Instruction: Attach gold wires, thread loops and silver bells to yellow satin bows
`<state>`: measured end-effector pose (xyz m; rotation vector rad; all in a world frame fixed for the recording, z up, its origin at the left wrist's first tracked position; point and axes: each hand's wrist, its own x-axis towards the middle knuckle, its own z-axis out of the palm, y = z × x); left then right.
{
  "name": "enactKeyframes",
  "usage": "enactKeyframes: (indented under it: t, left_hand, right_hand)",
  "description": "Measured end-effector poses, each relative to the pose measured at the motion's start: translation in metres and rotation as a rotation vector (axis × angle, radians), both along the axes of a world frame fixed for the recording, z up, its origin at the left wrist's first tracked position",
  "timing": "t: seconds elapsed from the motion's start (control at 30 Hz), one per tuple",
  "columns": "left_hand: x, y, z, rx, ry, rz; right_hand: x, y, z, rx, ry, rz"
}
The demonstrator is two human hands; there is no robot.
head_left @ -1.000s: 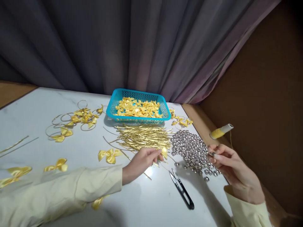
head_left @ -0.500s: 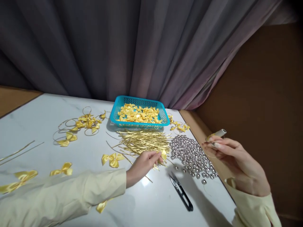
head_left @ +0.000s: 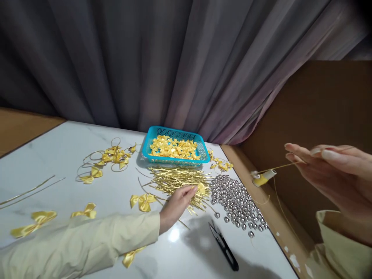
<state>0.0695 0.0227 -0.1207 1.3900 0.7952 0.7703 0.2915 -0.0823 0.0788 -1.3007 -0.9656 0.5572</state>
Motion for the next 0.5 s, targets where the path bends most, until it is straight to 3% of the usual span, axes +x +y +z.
enactKeyframes:
  t: [0.27,0.5]
  left_hand:
    - [-0.002,0.0,0.001,0.005,-0.039,-0.037]
    - [-0.001,0.002,-0.003,0.057,-0.013,-0.062]
  right_hand:
    - [-0.015,0.005,0.013,0.03,-0.097,0.034]
    - [0.021,0.009,0.009,0.08,-0.198,0.173]
